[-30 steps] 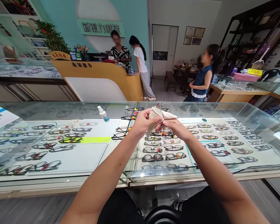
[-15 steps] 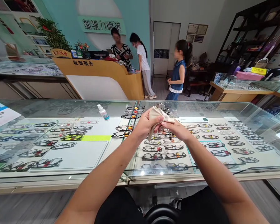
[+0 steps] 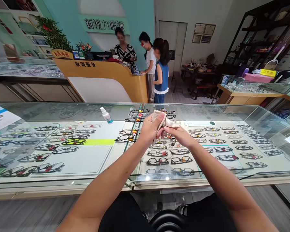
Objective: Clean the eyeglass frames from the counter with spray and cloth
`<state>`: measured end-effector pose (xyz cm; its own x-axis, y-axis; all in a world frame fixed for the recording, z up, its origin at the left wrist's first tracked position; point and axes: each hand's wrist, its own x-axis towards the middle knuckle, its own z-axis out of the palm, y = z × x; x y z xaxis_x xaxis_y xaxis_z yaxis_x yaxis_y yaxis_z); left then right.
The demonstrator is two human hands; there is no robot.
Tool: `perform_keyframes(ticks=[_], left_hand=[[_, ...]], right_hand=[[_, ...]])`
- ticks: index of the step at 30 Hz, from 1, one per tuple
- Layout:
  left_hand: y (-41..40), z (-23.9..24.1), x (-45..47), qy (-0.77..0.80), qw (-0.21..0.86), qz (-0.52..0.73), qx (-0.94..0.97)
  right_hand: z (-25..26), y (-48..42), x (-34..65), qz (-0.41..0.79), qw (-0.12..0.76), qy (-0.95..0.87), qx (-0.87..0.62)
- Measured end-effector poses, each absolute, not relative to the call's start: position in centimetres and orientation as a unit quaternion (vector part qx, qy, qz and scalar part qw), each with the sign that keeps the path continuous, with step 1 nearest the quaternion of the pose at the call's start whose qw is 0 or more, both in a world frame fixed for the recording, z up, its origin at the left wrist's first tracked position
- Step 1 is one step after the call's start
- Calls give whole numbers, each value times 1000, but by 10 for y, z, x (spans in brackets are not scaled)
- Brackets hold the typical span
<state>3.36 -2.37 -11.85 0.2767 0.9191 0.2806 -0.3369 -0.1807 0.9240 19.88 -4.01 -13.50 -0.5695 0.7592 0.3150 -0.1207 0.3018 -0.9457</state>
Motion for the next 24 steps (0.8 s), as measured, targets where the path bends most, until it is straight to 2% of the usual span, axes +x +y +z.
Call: perform_keyframes(ticks=[12, 24], left_hand=[[-11, -110, 15, 217, 606, 465, 608], [-17, -118, 28, 215, 575, 508, 605]], right_hand=[[-129, -34, 211, 542, 470, -654, -241], [-131, -37, 204, 555, 434, -671, -231]])
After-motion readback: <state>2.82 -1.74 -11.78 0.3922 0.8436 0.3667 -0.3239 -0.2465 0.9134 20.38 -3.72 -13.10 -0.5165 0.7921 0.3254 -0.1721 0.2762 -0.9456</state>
